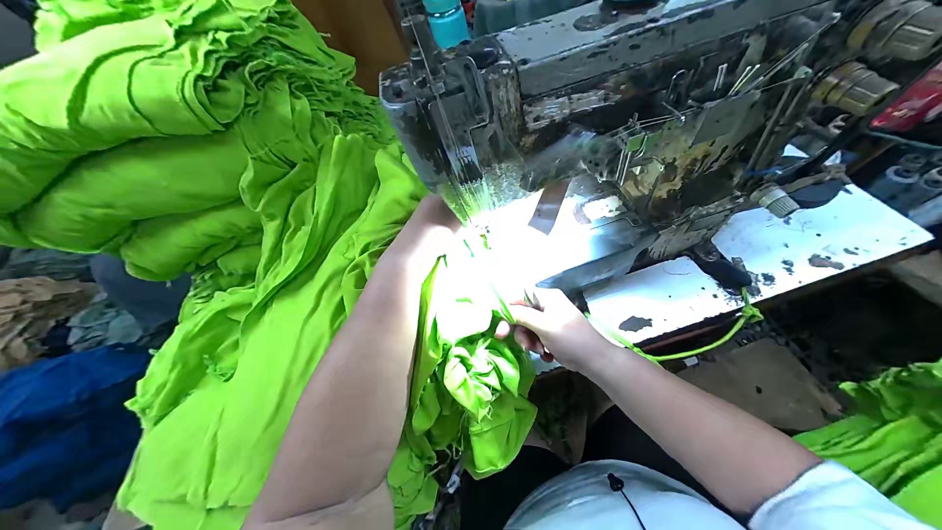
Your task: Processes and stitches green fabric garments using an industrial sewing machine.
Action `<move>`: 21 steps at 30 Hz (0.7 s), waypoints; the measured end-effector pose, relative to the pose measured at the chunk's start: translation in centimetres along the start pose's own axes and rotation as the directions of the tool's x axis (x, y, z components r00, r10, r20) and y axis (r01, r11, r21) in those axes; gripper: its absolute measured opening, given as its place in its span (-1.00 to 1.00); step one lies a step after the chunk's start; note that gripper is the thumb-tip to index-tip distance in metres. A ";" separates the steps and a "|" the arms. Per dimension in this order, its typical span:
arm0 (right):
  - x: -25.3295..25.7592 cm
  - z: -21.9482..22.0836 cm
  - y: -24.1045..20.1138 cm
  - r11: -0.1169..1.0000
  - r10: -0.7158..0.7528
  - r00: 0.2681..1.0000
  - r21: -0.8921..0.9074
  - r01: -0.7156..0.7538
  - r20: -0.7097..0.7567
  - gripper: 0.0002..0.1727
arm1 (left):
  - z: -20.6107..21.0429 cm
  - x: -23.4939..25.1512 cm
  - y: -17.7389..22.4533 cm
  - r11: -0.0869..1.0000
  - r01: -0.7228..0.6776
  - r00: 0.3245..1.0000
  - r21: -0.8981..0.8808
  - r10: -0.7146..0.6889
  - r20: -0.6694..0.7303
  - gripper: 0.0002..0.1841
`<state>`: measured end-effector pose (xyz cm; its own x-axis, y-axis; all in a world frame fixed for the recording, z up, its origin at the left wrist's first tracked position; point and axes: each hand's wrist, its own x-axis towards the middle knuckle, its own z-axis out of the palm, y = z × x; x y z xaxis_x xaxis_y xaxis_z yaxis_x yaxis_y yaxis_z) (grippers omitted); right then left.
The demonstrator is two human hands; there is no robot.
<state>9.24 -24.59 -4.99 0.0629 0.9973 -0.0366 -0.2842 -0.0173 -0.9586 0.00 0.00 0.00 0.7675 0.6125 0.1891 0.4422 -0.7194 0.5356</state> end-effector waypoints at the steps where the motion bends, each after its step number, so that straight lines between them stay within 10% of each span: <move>1: 0.4 0.0 -0.1 1.000 -0.002 1.000 0.012 0.002 -0.009 -0.77 | -0.7 -2.6 1.0 1.000 -0.030 0.998 -0.006 0.030 -0.055 -0.71; 7: 1.0 0.1 -0.3 0.999 -0.039 0.999 -0.021 0.039 -0.034 -0.75 | -1.2 -13.7 18.1 0.902 0.375 0.926 0.213 -0.376 -0.037 -0.85; 11: 1.2 0.1 0.4 0.997 -0.079 0.996 0.005 0.079 -0.030 -0.75 | 2.4 -12.8 11.1 0.937 0.324 0.908 0.127 -0.270 -0.320 -0.75; 17: 1.1 0.3 0.2 0.999 -0.034 0.998 0.036 0.036 -0.061 -0.74 | 0.7 -11.5 9.6 0.913 0.284 0.927 -0.292 -0.339 -0.159 -0.55; 21: 0.7 0.6 -1.2 1.000 0.008 1.000 0.026 -0.007 -0.008 -0.54 | 0.3 -12.0 9.7 0.461 0.157 0.908 -0.873 -0.415 -0.056 -0.60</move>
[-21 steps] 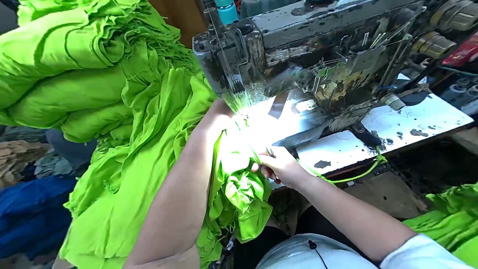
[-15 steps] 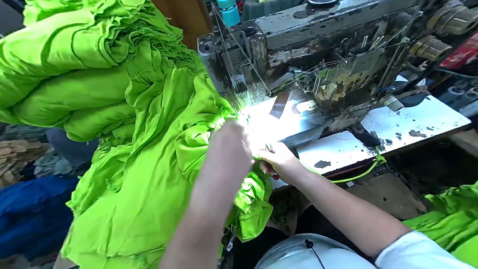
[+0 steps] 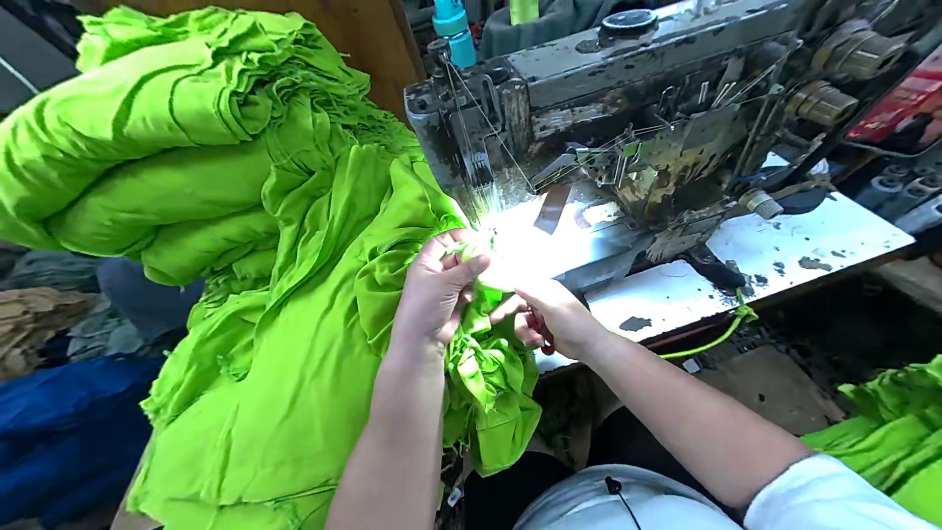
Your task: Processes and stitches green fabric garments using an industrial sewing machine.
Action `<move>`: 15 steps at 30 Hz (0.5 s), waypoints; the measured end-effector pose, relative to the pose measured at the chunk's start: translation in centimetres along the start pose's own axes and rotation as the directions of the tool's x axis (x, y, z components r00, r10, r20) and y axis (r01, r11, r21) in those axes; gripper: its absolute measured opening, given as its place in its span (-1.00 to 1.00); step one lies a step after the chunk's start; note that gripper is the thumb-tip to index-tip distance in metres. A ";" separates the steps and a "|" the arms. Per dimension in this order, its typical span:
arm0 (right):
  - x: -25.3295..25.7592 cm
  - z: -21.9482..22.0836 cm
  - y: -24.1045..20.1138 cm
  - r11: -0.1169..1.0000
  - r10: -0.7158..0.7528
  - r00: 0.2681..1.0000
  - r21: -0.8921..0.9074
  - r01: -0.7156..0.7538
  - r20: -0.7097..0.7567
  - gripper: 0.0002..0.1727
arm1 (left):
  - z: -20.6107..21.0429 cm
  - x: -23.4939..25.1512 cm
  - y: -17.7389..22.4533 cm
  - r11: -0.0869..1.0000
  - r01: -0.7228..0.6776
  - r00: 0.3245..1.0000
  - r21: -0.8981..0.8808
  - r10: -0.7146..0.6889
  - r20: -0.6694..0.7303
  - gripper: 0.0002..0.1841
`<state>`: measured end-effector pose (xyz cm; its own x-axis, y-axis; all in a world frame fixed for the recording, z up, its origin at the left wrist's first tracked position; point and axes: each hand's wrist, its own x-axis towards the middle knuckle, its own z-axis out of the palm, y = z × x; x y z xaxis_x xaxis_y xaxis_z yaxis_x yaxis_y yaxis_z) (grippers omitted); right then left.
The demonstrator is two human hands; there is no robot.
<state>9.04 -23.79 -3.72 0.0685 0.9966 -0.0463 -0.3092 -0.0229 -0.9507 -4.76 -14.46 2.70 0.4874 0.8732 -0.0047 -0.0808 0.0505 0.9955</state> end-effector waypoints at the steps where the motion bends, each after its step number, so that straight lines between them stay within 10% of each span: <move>1: -0.1 0.1 -0.6 0.988 -0.067 0.998 -0.141 0.064 -0.017 -0.59 | 0.1 -0.3 0.3 0.992 0.019 1.000 -0.125 -0.021 -0.014 -0.66; 4: -0.2 0.3 -1.4 0.635 -0.440 0.898 -0.708 0.308 -0.004 -0.77 | 0.2 -1.3 1.3 0.983 0.000 1.000 -0.181 0.000 -0.003 -0.70; 6: -0.8 0.5 -2.3 0.614 -0.389 0.918 -0.722 0.319 0.074 -0.76 | 0.0 -2.0 2.2 0.976 -0.146 0.989 0.161 0.146 0.014 -0.65; 10: -2.4 1.2 -3.2 0.724 -0.302 0.920 -0.568 0.391 0.248 -0.73 | -1.6 -1.9 3.5 0.452 -0.576 0.816 0.681 0.373 0.442 -0.81; 13: -2.0 0.6 -3.7 0.716 -0.272 0.922 -0.582 0.386 0.276 -0.72 | 0.4 -2.0 6.8 0.049 -0.645 0.747 0.762 -0.169 0.643 -0.81; 15: -0.8 -0.5 -3.3 0.688 -0.177 0.950 -0.658 0.307 0.258 -0.71 | -0.1 -0.9 6.1 -0.161 -0.758 0.652 0.632 -0.181 0.736 -0.94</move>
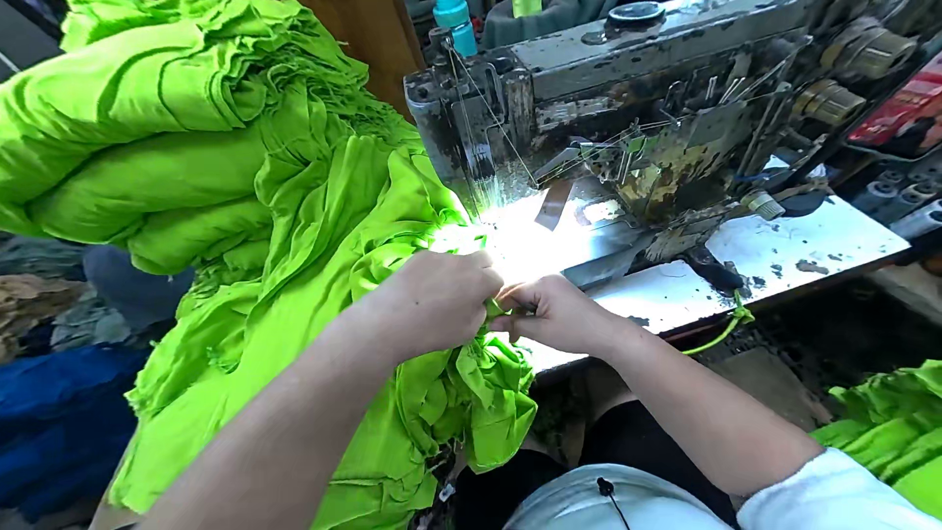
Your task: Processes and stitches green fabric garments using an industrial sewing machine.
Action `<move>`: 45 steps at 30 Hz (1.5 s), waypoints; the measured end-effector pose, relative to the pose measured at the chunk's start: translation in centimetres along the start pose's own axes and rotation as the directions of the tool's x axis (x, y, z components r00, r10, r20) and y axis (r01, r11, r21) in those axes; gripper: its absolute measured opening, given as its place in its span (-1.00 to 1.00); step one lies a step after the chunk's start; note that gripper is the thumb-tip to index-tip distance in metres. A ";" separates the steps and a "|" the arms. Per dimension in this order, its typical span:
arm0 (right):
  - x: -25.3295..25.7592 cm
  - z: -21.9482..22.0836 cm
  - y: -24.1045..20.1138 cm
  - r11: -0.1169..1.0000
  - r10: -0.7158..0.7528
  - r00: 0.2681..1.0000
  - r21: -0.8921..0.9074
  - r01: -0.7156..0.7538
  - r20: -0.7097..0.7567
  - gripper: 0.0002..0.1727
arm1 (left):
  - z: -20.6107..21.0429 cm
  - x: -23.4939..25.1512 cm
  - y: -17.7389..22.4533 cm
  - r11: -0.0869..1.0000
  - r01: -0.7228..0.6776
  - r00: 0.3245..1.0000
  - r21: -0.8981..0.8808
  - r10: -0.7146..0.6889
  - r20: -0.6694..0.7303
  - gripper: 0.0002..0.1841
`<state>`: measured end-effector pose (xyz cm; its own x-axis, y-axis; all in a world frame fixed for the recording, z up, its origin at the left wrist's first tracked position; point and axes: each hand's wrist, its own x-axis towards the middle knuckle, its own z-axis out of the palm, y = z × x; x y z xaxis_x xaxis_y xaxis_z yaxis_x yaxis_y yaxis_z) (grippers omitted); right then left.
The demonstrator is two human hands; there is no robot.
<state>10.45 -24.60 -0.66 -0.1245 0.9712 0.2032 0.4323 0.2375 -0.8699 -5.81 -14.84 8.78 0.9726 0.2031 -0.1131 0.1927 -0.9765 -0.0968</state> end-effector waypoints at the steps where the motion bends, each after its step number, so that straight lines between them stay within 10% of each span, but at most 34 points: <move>1: 0.3 0.0 1.1 0.997 0.070 0.997 -0.027 -0.069 0.013 -0.69 | 0.3 0.0 -0.6 0.998 -0.031 0.999 0.061 0.033 -0.034 -0.89; 7: -0.2 1.6 3.9 0.997 0.020 0.981 0.075 -0.006 -0.192 -0.74 | -1.4 1.7 -1.1 0.955 0.083 0.964 0.284 -0.149 0.220 -0.75; 11: 0.2 1.4 3.9 0.996 0.013 0.981 0.092 0.005 -0.195 -0.78 | -0.1 1.6 -3.1 0.946 0.008 1.000 0.323 -0.008 0.000 -0.71; 30: -0.2 1.7 4.4 0.982 0.015 0.983 0.187 0.020 -0.185 -0.80 | -0.2 1.5 -1.8 0.972 -0.008 1.000 0.236 0.007 0.004 -0.64; 38: -0.6 1.7 4.2 0.990 -0.004 0.974 0.134 0.035 -0.225 -0.79 | 1.3 0.7 -2.3 0.975 -0.146 0.944 0.165 0.187 -0.272 -0.77; 45: -1.4 2.6 5.0 0.982 -0.127 0.938 0.091 0.164 -0.322 -0.82 | 5.4 -0.1 0.9 0.976 0.050 0.946 0.214 0.022 -0.323 -0.91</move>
<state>10.52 -24.84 -6.47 0.1156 0.8876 0.4459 0.3230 0.3909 -0.8619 -6.42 -15.35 3.37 0.9664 0.1472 0.2107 0.2091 -0.9269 -0.3118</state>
